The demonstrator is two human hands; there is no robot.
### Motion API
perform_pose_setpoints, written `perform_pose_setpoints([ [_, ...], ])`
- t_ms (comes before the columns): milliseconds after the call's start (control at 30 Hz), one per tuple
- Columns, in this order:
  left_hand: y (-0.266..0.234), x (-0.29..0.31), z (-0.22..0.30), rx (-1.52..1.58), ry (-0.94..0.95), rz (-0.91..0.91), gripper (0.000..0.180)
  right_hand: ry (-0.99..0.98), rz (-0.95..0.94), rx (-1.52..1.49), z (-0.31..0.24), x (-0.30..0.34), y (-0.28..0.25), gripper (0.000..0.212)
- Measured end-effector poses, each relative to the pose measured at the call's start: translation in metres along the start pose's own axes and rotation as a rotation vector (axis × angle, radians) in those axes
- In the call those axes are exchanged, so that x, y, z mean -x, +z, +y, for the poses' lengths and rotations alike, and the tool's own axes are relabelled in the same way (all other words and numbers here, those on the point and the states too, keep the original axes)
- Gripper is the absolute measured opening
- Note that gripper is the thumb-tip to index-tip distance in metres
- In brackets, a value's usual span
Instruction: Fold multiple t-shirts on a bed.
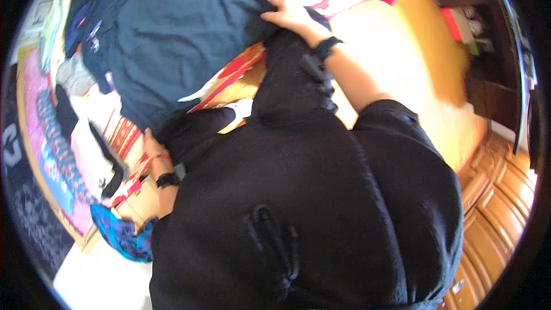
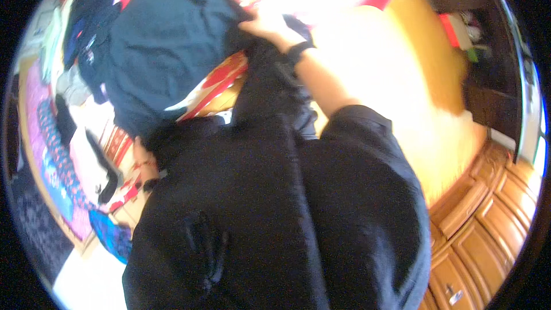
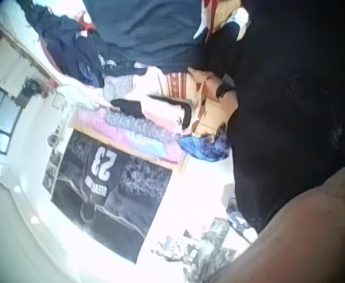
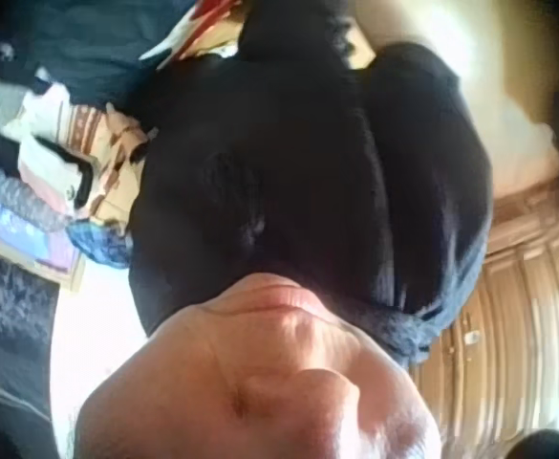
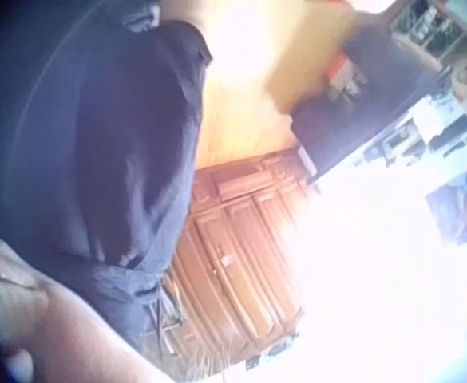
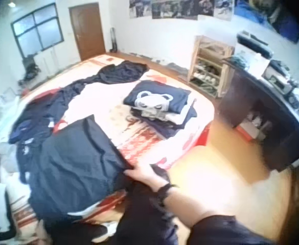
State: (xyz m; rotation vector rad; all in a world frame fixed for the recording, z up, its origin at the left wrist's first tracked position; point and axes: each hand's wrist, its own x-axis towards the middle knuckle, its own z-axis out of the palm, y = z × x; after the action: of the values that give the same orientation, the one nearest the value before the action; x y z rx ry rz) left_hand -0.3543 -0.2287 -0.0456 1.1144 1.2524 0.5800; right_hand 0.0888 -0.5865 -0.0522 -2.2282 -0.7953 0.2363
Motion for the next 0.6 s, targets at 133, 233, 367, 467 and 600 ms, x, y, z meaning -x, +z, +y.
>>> perform_pose_setpoints([
  [133, 0.028, 0.006, -0.007, -0.172, 0.091, 0.23, 0.047, 0.123, 0.078, -0.065, 0.023, -0.003, -0.001, 0.058],
  [233, 0.008, 0.012, -0.005, -0.16, 0.091, 0.274, 0.047, 0.397, -0.152, -0.3, -0.013, -0.009, -0.012, 0.06],
  [367, -0.001, 0.009, -0.004, -0.133, 0.157, 0.299, 0.043, 0.408, -0.089, -0.487, -0.008, -0.015, -0.007, 0.039],
  [467, -0.006, 0.023, 0.013, -0.088, 0.233, 0.294, 0.036, 0.471, 0.008, -0.547, -0.019, -0.001, -0.033, 0.04],
  [600, -0.009, 0.036, 0.036, -0.139, 0.31, 0.377, 0.033, 0.573, 0.008, -0.691, -0.064, 0.01, -0.106, 0.034],
])
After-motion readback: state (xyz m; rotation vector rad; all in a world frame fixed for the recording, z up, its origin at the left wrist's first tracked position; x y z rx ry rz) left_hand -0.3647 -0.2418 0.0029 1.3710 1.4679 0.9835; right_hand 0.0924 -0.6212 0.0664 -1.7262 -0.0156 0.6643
